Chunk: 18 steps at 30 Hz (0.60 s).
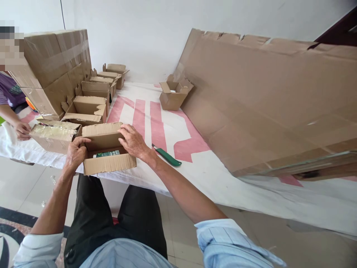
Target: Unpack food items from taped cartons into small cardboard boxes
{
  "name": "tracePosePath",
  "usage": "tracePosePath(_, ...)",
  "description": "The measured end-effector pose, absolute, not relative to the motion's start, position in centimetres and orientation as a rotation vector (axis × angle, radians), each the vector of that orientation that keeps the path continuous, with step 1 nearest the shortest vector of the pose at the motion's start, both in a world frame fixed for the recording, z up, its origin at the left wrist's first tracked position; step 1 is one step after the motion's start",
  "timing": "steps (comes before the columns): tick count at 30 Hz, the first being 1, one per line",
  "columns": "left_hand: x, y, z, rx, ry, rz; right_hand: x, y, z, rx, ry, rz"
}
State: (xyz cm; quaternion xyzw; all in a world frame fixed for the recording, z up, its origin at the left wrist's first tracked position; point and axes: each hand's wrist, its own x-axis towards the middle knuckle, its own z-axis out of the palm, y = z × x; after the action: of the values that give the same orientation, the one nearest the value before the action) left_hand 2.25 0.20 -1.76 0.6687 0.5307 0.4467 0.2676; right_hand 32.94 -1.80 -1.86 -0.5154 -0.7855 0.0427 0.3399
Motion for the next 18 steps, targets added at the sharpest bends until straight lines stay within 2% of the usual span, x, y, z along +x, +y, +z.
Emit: tracePosePath(18,2.2,0.1,-1.6,1.815,1.424,1.162,32.1,-4.7,0.4,-1.235,-1.874,0.067)
